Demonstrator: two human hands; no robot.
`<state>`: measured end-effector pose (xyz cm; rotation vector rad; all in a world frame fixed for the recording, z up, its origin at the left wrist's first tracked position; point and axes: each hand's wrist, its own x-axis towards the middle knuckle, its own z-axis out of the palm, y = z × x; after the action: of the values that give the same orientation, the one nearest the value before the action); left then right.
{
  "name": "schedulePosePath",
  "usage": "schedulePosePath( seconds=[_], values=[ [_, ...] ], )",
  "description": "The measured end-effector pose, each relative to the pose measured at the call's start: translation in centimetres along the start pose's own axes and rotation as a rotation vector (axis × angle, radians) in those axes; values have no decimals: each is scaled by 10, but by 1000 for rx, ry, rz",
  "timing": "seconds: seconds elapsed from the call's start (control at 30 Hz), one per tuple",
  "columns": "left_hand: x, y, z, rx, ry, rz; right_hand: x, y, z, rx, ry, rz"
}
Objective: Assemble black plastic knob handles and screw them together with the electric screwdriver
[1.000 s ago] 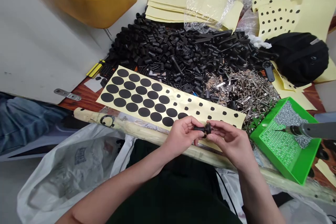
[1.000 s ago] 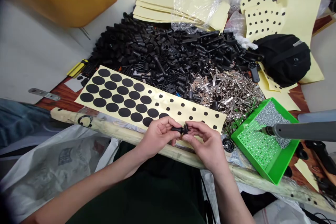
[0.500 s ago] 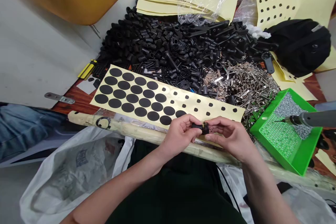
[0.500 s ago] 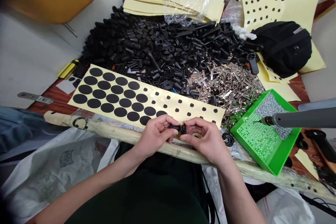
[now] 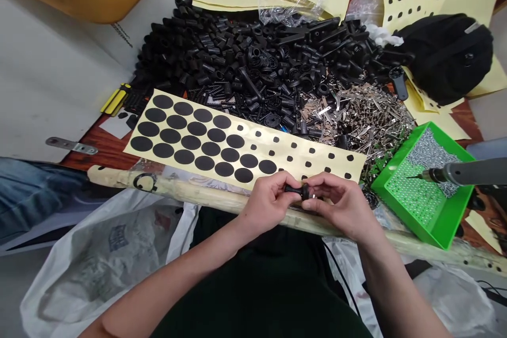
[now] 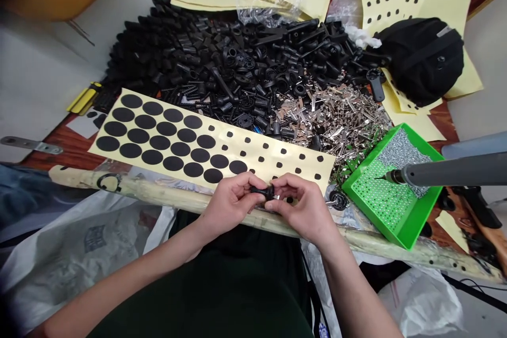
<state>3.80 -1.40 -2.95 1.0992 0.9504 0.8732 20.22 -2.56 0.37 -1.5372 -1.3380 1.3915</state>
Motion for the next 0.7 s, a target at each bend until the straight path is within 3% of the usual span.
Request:
schedulePosePath(
  seconds=[0.23, 0.33, 0.6, 0.7],
  values=[
    [0, 0, 0, -9, 1, -15, 1, 0, 1, -5, -8, 30],
    [1, 1, -1, -36, 4, -32, -1, 8, 6, 67, 62, 26],
    [5, 8, -4, -213, -62, -145, -8, 20, 11, -265, 219, -359],
    [7, 12, -7, -257, -100, -160, -6, 20, 11, -290, 241, -407]
  ],
)
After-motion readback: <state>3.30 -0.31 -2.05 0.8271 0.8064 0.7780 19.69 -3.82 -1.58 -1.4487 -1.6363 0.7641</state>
